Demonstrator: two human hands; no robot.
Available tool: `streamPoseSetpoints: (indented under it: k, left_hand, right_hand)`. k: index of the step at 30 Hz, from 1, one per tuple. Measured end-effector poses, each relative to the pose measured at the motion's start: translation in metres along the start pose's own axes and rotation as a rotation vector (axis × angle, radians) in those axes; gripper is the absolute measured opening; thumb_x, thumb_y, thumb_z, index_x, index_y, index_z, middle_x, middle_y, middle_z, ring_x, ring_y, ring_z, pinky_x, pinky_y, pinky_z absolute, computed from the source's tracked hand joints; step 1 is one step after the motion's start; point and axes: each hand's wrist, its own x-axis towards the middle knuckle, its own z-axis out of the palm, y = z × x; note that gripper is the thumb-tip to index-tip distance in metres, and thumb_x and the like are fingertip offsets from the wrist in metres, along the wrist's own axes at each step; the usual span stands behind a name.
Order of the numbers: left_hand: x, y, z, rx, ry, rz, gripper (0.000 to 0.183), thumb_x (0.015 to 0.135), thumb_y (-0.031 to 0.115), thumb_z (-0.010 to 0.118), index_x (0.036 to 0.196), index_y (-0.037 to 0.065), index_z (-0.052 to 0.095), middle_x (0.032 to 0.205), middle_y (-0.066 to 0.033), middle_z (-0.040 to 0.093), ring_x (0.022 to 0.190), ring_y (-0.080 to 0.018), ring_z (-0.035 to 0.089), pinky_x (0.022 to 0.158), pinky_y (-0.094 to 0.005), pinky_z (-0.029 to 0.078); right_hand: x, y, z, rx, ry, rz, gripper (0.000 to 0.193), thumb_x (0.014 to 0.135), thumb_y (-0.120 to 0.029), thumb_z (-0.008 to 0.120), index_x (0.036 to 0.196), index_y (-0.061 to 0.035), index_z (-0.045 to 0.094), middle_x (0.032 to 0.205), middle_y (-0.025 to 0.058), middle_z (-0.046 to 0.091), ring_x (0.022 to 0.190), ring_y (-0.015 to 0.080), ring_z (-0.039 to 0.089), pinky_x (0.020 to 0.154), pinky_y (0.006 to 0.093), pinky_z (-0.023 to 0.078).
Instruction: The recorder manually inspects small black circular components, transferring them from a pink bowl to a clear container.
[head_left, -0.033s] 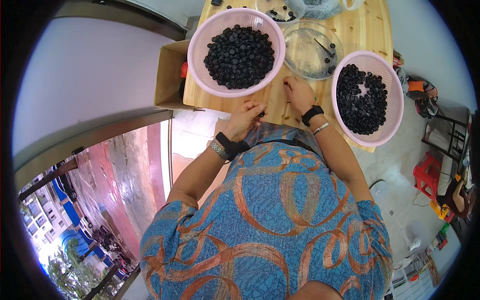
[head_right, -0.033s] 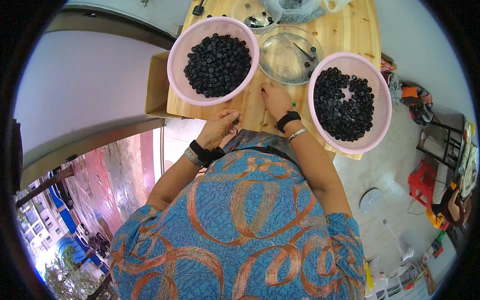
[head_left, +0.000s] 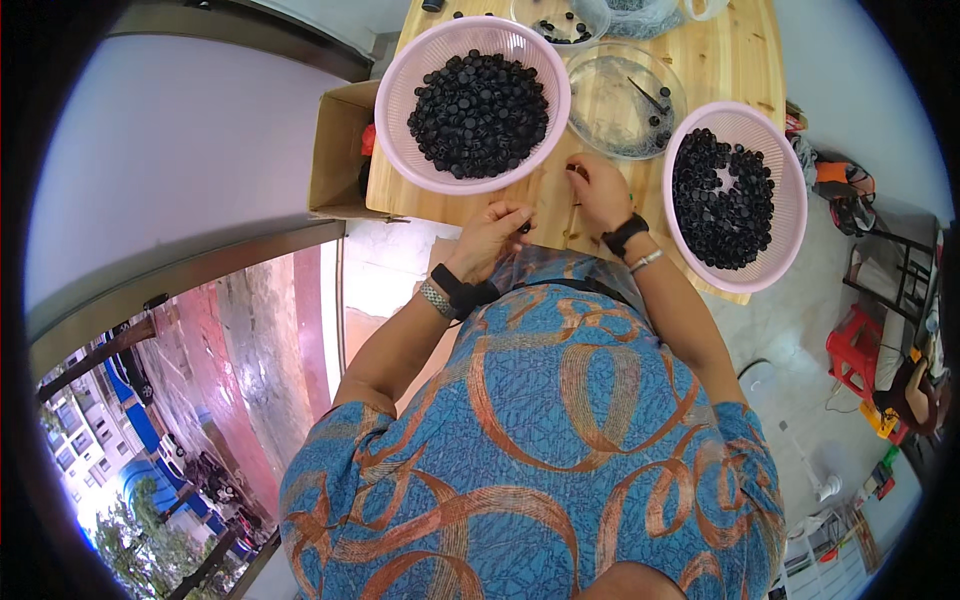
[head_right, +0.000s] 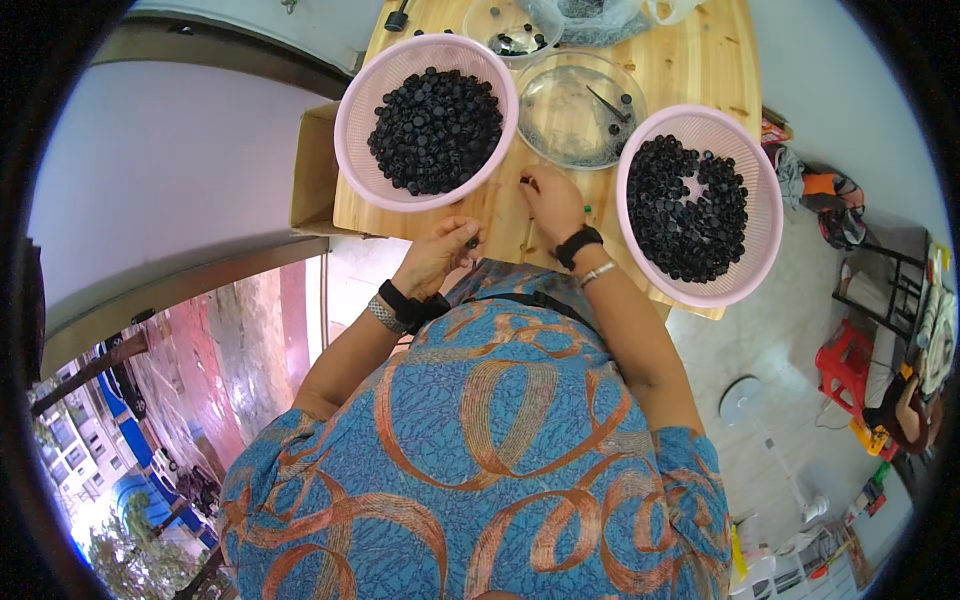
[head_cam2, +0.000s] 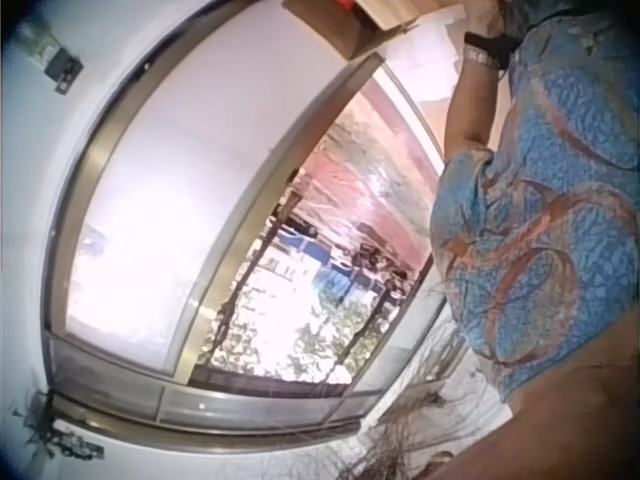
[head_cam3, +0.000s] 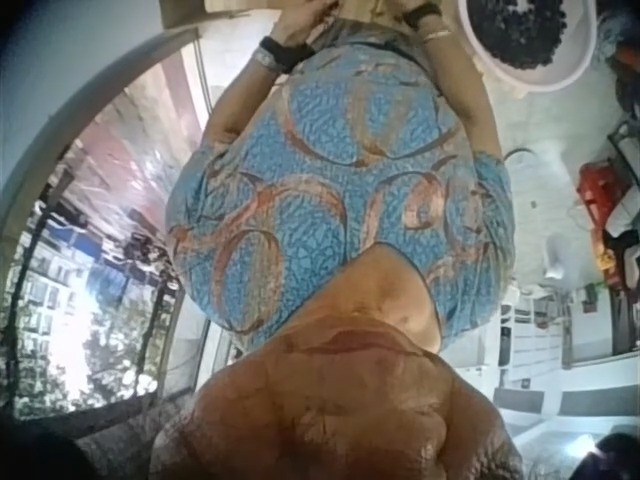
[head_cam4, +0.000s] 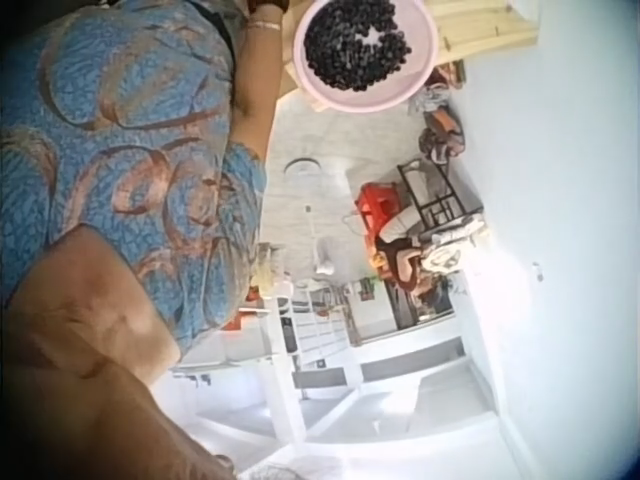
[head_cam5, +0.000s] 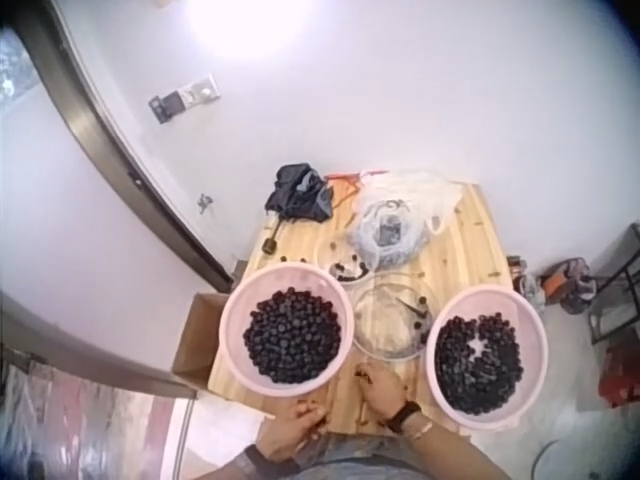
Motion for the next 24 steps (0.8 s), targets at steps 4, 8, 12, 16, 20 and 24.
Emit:
streamPoseSetpoints:
  k: [4,8,12,16,20,24]
  left_hand:
    - [-0.003,0.025,0.021,-0.022,-0.061,0.089,0.016,0.089,0.021,0.055,0.096,0.007,0.057,0.084,0.0012,0.058,0.065,-0.0050,0.054,0.056,-0.0167,0.045]
    - [-0.012,0.049,0.048,-0.016,-0.090,0.178,0.018,0.089,0.019,0.055,0.099,0.005,0.058,0.085,0.0004,0.058,0.065,-0.0050,0.054,0.057,-0.0170,0.045]
    - [-0.024,0.076,0.087,0.016,-0.204,0.320,0.018,0.088,0.013,0.055,0.102,0.003,0.057,0.087,-0.0016,0.060,0.066,-0.0064,0.054,0.059,-0.0186,0.046]
    - [-0.035,0.092,0.117,0.113,-0.326,0.456,0.018,0.086,0.008,0.058,0.102,0.001,0.057,0.085,-0.0031,0.060,0.067,-0.0084,0.054,0.061,-0.0200,0.046]
    - [-0.038,0.099,0.136,0.141,-0.389,0.529,0.018,0.084,0.005,0.058,0.102,0.001,0.057,0.084,-0.0037,0.060,0.068,-0.0084,0.054,0.061,-0.0201,0.045]
    - [-0.041,0.106,0.151,0.183,-0.451,0.606,0.015,0.084,0.003,0.057,0.099,-0.001,0.058,0.083,-0.0041,0.060,0.069,-0.0081,0.055,0.061,-0.0198,0.045]
  right_hand:
    - [-0.010,-0.014,-0.037,1.427,-0.149,0.610,0.013,0.088,-0.012,0.054,0.096,-0.0025,0.053,0.077,0.0047,0.059,0.061,0.0115,0.057,0.053,0.0224,0.047]
    - [-0.019,-0.043,-0.097,1.920,-0.114,0.564,0.017,0.089,-0.012,0.053,0.103,-0.0025,0.054,0.075,0.0014,0.053,0.057,0.0059,0.048,0.051,0.0176,0.041]
    - [-0.027,-0.054,-0.127,2.039,-0.032,0.416,0.023,0.089,-0.010,0.053,0.111,-0.0036,0.053,0.074,-0.0010,0.048,0.057,0.0045,0.039,0.050,0.0175,0.035]
    - [-0.037,-0.062,-0.143,2.032,0.071,0.314,0.027,0.087,-0.008,0.054,0.114,-0.0055,0.053,0.074,-0.0027,0.049,0.058,0.0044,0.039,0.053,0.0185,0.035]
    - [-0.047,-0.063,-0.148,2.039,0.160,0.248,0.028,0.087,-0.008,0.055,0.114,-0.0050,0.055,0.079,-0.0015,0.054,0.061,0.0049,0.042,0.055,0.0198,0.036]
    - [-0.054,-0.063,-0.158,1.952,0.251,0.156,0.027,0.087,-0.006,0.054,0.113,-0.0020,0.054,0.081,0.0006,0.057,0.068,0.0070,0.049,0.059,0.0203,0.041]
